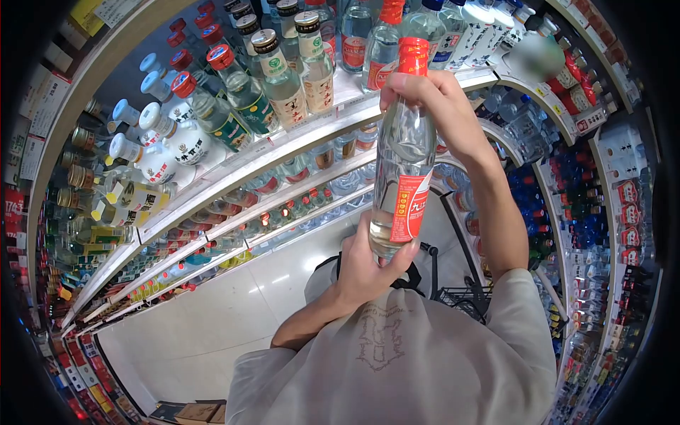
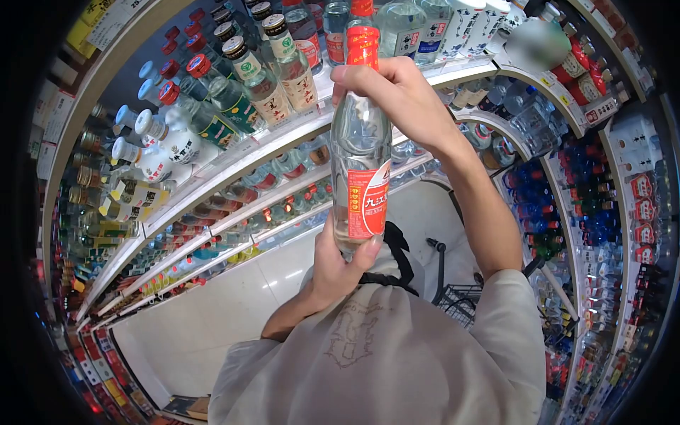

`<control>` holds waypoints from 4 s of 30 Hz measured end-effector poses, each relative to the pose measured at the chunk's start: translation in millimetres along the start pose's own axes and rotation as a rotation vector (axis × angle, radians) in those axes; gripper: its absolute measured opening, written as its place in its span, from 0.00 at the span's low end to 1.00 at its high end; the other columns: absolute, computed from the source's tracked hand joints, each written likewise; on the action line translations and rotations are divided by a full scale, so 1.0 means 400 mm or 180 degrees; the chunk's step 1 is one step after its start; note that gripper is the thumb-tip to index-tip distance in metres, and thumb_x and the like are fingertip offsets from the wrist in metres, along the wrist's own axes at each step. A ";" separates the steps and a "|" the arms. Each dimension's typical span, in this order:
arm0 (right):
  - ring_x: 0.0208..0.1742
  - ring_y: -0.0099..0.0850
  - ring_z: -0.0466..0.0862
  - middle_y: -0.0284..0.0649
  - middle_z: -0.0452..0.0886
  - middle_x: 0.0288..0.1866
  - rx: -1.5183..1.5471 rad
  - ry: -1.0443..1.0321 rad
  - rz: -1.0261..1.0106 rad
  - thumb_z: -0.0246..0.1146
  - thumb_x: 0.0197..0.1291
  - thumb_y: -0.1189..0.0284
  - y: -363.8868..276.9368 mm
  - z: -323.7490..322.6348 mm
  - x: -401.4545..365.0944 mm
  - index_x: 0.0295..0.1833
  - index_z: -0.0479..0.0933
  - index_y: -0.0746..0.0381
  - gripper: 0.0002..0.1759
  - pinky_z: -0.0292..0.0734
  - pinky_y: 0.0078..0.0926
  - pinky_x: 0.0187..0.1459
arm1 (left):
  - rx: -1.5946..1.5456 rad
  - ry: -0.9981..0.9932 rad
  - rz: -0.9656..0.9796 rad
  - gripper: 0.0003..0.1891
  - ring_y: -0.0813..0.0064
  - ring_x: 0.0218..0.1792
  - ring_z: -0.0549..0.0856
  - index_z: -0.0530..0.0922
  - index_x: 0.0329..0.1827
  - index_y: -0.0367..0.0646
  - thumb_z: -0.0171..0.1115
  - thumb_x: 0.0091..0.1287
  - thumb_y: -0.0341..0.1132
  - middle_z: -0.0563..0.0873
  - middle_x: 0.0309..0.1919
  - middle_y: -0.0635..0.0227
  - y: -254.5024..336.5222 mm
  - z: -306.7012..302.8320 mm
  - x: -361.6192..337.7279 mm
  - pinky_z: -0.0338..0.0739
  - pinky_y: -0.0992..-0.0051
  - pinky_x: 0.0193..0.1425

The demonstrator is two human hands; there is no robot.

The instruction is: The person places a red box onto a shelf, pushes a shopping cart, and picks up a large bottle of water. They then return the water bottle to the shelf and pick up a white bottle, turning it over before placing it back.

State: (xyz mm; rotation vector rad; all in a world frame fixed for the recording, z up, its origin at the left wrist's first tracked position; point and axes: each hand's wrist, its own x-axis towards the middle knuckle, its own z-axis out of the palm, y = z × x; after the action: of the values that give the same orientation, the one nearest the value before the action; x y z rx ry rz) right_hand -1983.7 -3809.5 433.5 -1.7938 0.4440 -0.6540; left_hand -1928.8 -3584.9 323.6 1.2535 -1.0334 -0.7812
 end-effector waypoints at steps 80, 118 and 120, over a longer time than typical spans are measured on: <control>0.34 0.17 0.75 0.28 0.81 0.32 -0.0632 -0.0087 -0.0127 0.65 0.72 0.46 -0.029 0.036 0.053 0.41 0.87 0.64 0.28 0.69 0.22 0.36 | 0.1516 0.0443 0.0514 0.38 0.55 0.28 0.92 0.72 0.59 0.28 0.81 0.60 0.50 0.91 0.32 0.54 0.016 -0.043 0.020 0.86 0.62 0.32; 0.25 0.12 0.63 0.23 0.70 0.22 -0.1643 -0.0491 -0.0999 0.75 0.68 0.60 -0.165 -0.109 0.145 0.47 0.86 0.68 0.19 0.54 0.20 0.25 | 0.1147 0.1021 0.0216 0.42 0.64 0.30 0.89 0.62 0.77 0.33 0.74 0.71 0.49 0.90 0.48 0.51 -0.138 0.022 0.303 0.83 0.65 0.36; 0.24 0.12 0.62 0.23 0.69 0.21 -0.1569 -0.0496 -0.1070 0.74 0.69 0.59 -0.159 -0.112 0.146 0.48 0.86 0.68 0.20 0.53 0.21 0.25 | 0.1110 0.1070 0.0170 0.42 0.64 0.29 0.88 0.62 0.77 0.33 0.74 0.71 0.49 0.90 0.46 0.52 -0.140 0.025 0.313 0.82 0.64 0.36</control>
State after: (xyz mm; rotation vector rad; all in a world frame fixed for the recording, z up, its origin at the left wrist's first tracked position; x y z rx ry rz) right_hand -1968.1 -3858.1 516.4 -2.4022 0.2057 -0.6646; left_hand -1888.4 -3712.5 292.3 1.5839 -0.9447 -0.3372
